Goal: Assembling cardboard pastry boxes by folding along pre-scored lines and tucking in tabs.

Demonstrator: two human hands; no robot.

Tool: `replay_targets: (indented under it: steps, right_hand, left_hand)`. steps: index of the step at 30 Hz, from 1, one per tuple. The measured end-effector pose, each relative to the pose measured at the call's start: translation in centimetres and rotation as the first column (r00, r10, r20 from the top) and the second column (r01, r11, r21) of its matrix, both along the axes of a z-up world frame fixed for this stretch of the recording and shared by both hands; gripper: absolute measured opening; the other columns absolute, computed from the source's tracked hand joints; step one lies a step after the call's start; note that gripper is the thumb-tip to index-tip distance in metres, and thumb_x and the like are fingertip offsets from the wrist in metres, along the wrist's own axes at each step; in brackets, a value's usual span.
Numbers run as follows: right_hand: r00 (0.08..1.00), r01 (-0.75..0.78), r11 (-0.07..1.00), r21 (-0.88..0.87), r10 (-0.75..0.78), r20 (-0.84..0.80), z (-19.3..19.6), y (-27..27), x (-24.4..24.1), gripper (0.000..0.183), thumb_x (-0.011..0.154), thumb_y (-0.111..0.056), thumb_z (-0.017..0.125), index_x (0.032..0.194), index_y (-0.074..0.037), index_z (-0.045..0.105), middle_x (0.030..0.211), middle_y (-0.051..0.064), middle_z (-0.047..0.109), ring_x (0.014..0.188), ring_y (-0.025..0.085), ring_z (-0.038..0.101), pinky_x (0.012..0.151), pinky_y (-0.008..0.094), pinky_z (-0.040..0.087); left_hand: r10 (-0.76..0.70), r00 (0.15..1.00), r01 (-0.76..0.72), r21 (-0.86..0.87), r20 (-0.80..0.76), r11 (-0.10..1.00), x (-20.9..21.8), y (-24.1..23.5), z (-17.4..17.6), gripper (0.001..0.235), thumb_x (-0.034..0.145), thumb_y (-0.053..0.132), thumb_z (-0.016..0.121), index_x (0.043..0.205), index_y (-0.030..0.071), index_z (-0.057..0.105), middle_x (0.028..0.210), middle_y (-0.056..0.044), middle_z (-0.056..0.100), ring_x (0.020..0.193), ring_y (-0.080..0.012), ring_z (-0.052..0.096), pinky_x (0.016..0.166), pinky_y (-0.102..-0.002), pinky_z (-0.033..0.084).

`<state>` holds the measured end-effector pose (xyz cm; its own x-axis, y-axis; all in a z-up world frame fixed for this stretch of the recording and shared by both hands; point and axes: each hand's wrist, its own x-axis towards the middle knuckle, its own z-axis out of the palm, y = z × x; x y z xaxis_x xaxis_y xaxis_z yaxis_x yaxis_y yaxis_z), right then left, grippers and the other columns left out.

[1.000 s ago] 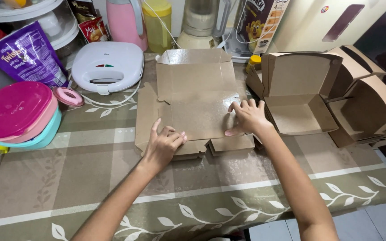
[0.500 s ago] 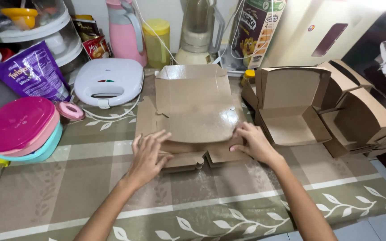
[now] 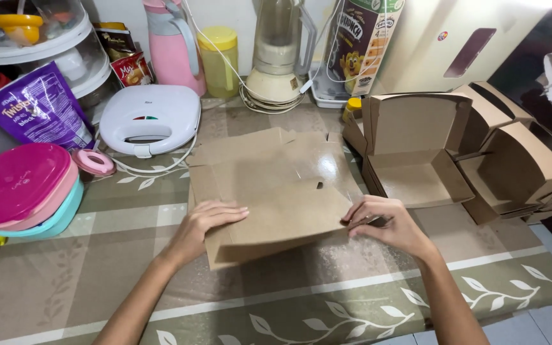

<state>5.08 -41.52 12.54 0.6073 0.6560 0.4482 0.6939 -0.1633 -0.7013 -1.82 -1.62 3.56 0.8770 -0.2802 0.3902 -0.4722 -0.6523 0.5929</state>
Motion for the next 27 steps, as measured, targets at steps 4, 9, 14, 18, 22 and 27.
replay_targets:
  steps: [4, 9, 14, 18, 22, 27]
  right_hand:
    - [0.968, -0.012, 0.995, 0.098, 0.037, -0.25, -2.5, -1.9, 2.4, 0.079, 0.054, -0.005, 0.098, 0.124, -0.001, 0.062, 0.112, 0.014, 0.08, 0.105, 0.021, 0.075, 0.101, 0.044, 0.053]
    - [0.984, -0.053, 0.999, 0.006, 0.053, -0.17, -3.0, 0.0, 3.1, 0.058, 0.071, -0.014, 0.088, 0.126, -0.005, 0.07, 0.135, 0.015, 0.072, 0.138, 0.035, 0.052, 0.118, 0.061, 0.021]
    - [0.993, 0.07, 0.994, 0.078, -0.062, -0.102, -6.9, 1.2, 6.0, 0.011, 0.082, -0.009, 0.083, 0.092, -0.006, 0.082, 0.093, 0.013, 0.082, 0.1, 0.027, 0.074, 0.103, 0.051, 0.044]
    - [0.928, 0.298, 0.95, 0.088, -0.267, -0.261, -5.7, 2.9, 6.4, 0.014, 0.081, -0.004, 0.083, 0.094, -0.006, 0.078, 0.08, 0.009, 0.078, 0.077, 0.015, 0.069, 0.077, 0.035, 0.059]
    - [0.905, 0.348, 0.928, 0.135, -0.294, -0.307, -3.8, 4.8, 7.6, 0.021, 0.08, -0.01, 0.088, 0.092, -0.009, 0.071, 0.073, 0.0, 0.068, 0.064, 0.007, 0.061, 0.06, 0.024, 0.054]
    - [0.891, 0.362, 0.929, 0.084, -0.318, -0.324, -5.2, 5.2, 11.4, 0.045, 0.083, -0.018, 0.086, 0.122, -0.012, 0.063, 0.091, 0.004, 0.068, 0.081, 0.013, 0.06, 0.071, 0.031, 0.053]
  left_hand:
    - [-0.015, 0.993, -0.01, -0.215, -0.116, 0.977, -0.4, -0.1, 1.1, 0.035, 0.084, 0.026, 0.078, 0.117, 0.016, 0.077, 0.123, -0.007, 0.077, 0.123, -0.032, 0.066, 0.11, -0.055, 0.044]
    - [-0.054, 0.979, -0.017, -0.345, -0.194, 0.939, 0.7, 0.3, 0.9, 0.036, 0.082, 0.017, 0.078, 0.117, 0.007, 0.077, 0.129, -0.013, 0.074, 0.129, -0.0363, 0.062, 0.114, -0.055, 0.041]
    - [-0.03, 0.946, -0.088, -0.346, -0.321, 0.934, 3.0, 0.9, -0.8, 0.032, 0.084, 0.019, 0.077, 0.115, 0.01, 0.078, 0.128, -0.011, 0.07, 0.127, -0.033, 0.061, 0.113, -0.05, 0.045]
    - [0.073, 0.941, -0.166, -0.261, -0.331, 0.951, 2.9, 2.1, -3.1, 0.051, 0.08, 0.036, 0.085, 0.117, 0.003, 0.073, 0.115, -0.017, 0.071, 0.112, -0.0354, 0.069, 0.098, -0.054, 0.056]
    - [0.14, 0.934, -0.233, -0.267, -0.327, 0.935, 5.9, 5.4, -9.7, 0.051, 0.095, 0.05, 0.069, 0.117, 0.004, 0.073, 0.11, -0.013, 0.076, 0.106, -0.0275, 0.072, 0.085, -0.043, 0.059]
    - [0.261, 0.887, -0.39, -0.316, -0.38, 0.865, 2.3, -0.1, 1.2, 0.051, 0.094, 0.052, 0.069, 0.103, 0.003, 0.075, 0.105, -0.016, 0.075, 0.108, -0.0338, 0.071, 0.098, -0.048, 0.054]
